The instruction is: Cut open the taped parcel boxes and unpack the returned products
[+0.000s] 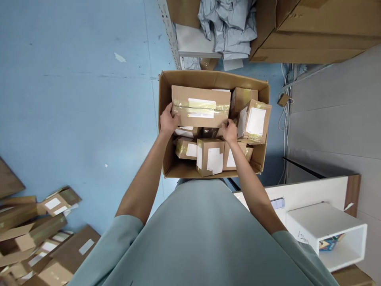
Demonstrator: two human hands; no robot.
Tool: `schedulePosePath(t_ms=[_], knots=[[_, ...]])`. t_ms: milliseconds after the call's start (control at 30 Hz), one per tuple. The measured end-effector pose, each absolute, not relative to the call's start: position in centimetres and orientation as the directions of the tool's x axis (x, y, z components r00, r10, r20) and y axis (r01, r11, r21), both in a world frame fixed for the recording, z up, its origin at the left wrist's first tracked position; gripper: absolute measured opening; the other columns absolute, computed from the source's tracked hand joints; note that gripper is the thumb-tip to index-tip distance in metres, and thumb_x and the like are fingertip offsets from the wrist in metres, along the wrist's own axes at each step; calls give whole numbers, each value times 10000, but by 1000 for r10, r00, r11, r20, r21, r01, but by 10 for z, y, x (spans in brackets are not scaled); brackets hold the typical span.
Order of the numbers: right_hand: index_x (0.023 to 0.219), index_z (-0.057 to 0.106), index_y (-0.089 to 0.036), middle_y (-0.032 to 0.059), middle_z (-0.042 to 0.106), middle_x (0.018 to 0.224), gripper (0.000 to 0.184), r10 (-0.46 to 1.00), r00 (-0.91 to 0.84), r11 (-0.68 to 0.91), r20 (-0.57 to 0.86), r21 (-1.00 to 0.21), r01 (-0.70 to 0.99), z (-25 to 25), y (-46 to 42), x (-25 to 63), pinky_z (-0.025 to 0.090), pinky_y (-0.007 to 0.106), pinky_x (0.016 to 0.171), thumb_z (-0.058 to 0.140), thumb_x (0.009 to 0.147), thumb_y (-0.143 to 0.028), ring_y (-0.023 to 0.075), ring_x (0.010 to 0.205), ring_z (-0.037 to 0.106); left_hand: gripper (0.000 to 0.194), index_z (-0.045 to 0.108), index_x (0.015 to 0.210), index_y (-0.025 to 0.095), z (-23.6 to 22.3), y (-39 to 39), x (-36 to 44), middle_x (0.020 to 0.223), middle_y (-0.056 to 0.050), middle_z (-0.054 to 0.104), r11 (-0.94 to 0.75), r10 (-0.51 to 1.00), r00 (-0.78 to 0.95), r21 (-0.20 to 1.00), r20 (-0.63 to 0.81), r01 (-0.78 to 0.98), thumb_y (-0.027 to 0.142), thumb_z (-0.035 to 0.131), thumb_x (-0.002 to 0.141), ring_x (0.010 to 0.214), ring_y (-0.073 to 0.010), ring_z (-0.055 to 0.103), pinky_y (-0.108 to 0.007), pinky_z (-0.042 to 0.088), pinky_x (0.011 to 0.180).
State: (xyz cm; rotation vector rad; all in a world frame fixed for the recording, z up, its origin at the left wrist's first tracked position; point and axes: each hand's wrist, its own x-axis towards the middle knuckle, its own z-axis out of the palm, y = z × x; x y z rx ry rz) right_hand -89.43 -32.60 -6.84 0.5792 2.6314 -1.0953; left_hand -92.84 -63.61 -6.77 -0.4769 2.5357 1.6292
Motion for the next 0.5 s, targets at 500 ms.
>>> schedulePosePath(t_ms=[500], knots=[[1566,595,-126,308,626,1622,842,449,-892,714,-47,-582,390,-3,-196,-816,428,712,1329,556,1059,-796,446,1596,559,437,723,1501,246,-40,-512,-823,1611,-152,691,487,116,-974,866,-193,-114,391,563,1121,1564,-351,614,-551,458,1379]])
